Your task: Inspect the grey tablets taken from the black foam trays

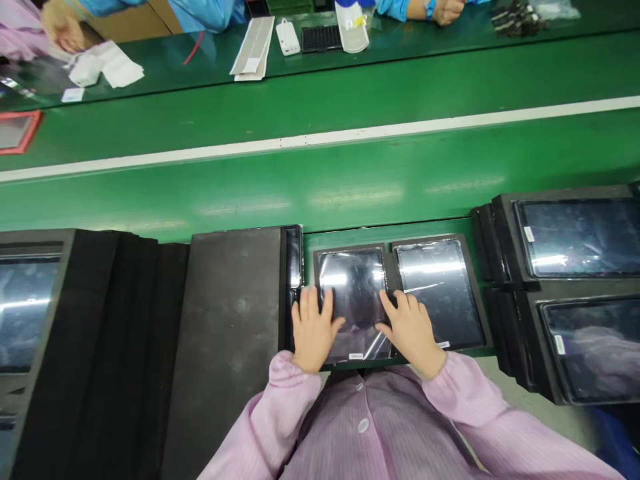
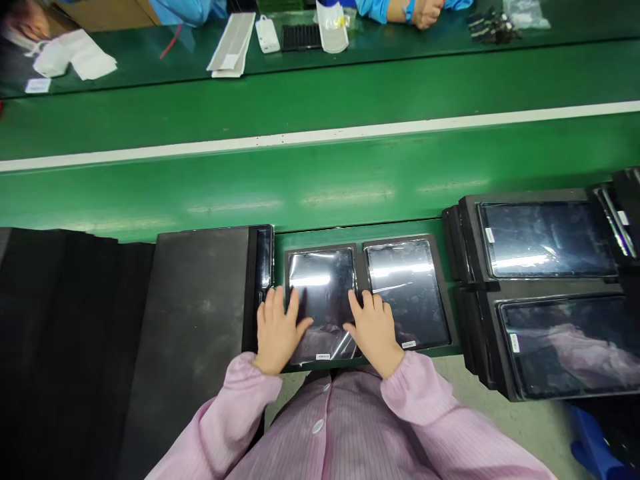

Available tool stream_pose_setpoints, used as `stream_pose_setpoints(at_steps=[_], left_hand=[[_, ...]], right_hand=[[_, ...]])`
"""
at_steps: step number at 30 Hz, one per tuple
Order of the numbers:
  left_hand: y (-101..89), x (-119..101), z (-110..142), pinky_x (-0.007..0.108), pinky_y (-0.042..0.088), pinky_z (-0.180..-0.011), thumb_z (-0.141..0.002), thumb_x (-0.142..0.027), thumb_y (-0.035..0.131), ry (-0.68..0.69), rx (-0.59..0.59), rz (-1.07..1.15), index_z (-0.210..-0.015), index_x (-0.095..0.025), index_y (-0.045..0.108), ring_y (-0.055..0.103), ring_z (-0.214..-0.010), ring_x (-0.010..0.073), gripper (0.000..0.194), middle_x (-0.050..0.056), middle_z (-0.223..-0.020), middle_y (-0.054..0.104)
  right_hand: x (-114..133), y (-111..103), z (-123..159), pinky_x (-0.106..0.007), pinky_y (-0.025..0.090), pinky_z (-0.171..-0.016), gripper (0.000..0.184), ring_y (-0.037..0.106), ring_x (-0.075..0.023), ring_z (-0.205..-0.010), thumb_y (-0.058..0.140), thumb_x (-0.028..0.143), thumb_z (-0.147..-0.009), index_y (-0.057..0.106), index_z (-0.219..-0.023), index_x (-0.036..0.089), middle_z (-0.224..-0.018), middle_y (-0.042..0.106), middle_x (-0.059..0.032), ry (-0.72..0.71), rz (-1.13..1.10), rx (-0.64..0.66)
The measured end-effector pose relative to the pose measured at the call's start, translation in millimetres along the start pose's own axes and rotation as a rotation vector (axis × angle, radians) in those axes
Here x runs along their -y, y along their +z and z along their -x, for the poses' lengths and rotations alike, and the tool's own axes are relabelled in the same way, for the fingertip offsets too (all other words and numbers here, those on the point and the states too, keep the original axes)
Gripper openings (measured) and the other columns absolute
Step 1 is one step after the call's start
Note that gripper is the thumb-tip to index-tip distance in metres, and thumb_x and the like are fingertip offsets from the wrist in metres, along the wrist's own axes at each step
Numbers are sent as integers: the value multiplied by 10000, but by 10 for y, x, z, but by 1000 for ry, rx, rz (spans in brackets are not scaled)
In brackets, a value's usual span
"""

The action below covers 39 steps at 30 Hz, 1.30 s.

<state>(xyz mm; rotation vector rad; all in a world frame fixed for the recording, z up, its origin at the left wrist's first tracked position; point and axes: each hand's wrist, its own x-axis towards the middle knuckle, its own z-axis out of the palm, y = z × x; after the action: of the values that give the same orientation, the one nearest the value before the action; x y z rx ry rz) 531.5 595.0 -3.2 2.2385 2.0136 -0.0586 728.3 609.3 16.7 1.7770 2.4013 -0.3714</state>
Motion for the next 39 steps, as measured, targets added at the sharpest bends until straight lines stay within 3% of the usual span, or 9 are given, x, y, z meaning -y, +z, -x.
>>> stream_pose_setpoints(at_steps=[3, 7, 13, 18, 24, 28, 33, 37, 39], left_hand=[[201, -23, 416, 583, 349, -959, -771, -555, 558, 304, 32, 15, -1236, -234, 577, 482, -1203, 382, 566, 187, -1302, 548], [295, 6, 708, 652, 343, -913, -762, -613, 518, 351, 72, -22, -1262, -225, 551, 496, -1183, 406, 634, 205, -1294, 549], [25, -178, 329, 638, 337, -955, -846, -399, 492, 285, 16, 1, -1193, -143, 602, 482, -1207, 391, 445, 230, -1294, 539], [41, -722, -139, 555, 365, -995, -842, -407, 523, 425, 24, 149, -1236, -139, 560, 425, -1274, 359, 479, 217, -1333, 508], [207, -1234, -92, 609, 341, -995, -680, -591, 648, 699, 147, 215, -1254, -173, 532, 415, -1277, 373, 720, 217, -1353, 487], [256, -1260, -36, 623, 330, -997, -682, -531, 683, 668, 102, 209, -1080, -174, 639, 442, -1247, 386, 537, 211, -1277, 553], [293, -1207, -3, 551, 315, -1042, -819, -325, 587, 849, 27, 218, -824, -224, 683, 518, -1175, 285, 139, 97, -1063, 663], [317, -1255, 21, 465, 387, -1003, -855, -199, 496, 857, -55, 286, -782, -223, 667, 592, -1042, 216, 188, 55, -893, 683], [306, -1246, -50, 417, 436, -951, -836, -214, 494, 688, -42, 468, -707, -220, 641, 623, -924, 197, 197, 39, -779, 672]], right_hand=[[-136, 99, 352, -564, 425, -896, 697, 464, -427, -1174, 809, 357, -611, 571, -1234, 152, -1324, 493, -224, -161, 64, -65], [-275, 160, 530, -641, 335, -955, 610, 395, -439, -1246, 768, 398, -658, 601, -1195, 161, -1349, 484, -199, -211, 26, -40], [-381, 1, 310, -556, 375, -991, 384, 486, -329, -1201, 581, 276, -819, 596, -1182, 151, -1272, 562, -174, -229, -99, 7], [-833, 148, 322, -506, 454, -901, 406, 539, -328, -1096, 474, 255, -843, 539, -1222, 123, -1238, 559, -197, 174, -77, -248], [-1334, 368, 539, -484, 489, -824, 402, 571, -317, -940, 398, 264, -862, 546, -1190, 86, -1103, 592, -201, 433, -164, -323], [-1352, 384, 567, -468, 502, -830, 372, 569, -310, -950, 394, 258, -861, 594, -1136, 104, -1112, 580, -194, 453, -251, -308], [-1326, 401, 629, -509, 481, -897, 414, 548, -317, -1044, 413, 281, -858, 541, -1213, 110, -1209, 536, -194, 433, -392, -268], [-1301, 400, 759, -501, 443, -978, 465, 499, -294, -1172, 430, 308, -865, 460, -1301, 152, -1282, 502, -163, 417, -506, -267], [-1280, 357, 822, -482, 449, -983, 470, 493, -281, -1192, 426, 317, -875, 439, -1320, 165, -1298, 493, -156, 413, -551, -300]])
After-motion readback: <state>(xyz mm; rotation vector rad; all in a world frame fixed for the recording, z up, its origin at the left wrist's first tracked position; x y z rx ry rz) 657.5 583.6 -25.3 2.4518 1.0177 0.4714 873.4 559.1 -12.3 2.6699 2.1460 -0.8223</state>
